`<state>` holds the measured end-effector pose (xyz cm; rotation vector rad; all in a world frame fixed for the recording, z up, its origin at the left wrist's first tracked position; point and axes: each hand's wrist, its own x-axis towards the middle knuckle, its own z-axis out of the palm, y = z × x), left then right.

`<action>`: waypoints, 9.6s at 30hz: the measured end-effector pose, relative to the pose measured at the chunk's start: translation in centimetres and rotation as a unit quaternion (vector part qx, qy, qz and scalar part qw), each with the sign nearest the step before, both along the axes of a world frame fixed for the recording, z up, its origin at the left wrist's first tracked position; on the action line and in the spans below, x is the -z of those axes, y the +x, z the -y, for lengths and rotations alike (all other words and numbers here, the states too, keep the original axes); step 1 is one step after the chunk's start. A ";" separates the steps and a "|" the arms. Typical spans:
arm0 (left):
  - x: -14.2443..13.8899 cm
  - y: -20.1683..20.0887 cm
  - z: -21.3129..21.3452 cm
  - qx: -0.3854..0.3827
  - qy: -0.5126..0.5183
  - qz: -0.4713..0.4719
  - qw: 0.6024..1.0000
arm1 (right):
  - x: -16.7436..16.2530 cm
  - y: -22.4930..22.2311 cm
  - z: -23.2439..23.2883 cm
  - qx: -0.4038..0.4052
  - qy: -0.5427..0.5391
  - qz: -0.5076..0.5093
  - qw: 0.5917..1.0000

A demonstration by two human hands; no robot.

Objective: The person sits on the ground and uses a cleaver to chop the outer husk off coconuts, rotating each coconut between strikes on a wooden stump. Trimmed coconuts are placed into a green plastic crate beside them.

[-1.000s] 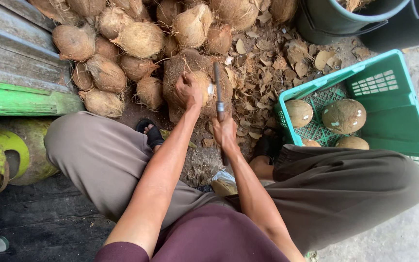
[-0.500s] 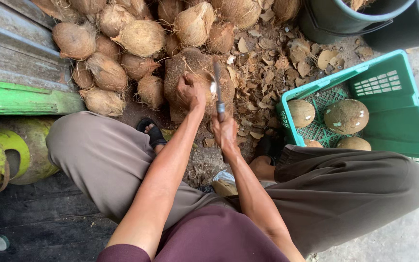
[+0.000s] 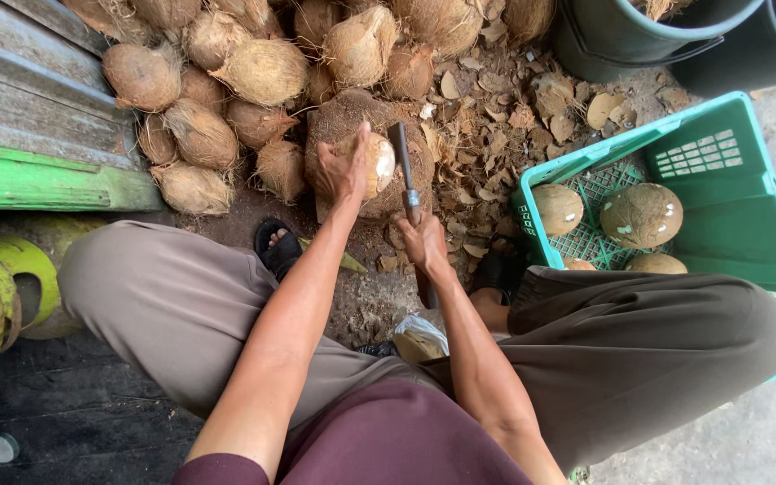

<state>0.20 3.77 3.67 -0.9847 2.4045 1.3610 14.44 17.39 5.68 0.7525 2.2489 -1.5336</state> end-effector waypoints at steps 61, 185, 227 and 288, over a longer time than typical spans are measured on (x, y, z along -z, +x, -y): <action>-0.5 -0.2 0.9 0.084 -0.057 -0.141 0.985 | -3.9 -0.3 0.8 0.068 -0.071 -0.134 0.986; 0.0 -0.8 -0.9 0.065 -0.016 -0.070 0.995 | -3.7 -1.3 -0.6 0.063 -0.032 -0.200 0.977; 0.8 0.6 -1.6 -0.033 0.057 -0.176 0.982 | -0.8 0.5 0.8 0.076 -0.128 -0.006 0.989; 2.2 0.2 0.0 0.040 -0.044 -0.187 0.980 | -2.7 -0.5 2.4 0.041 -0.004 -0.170 0.985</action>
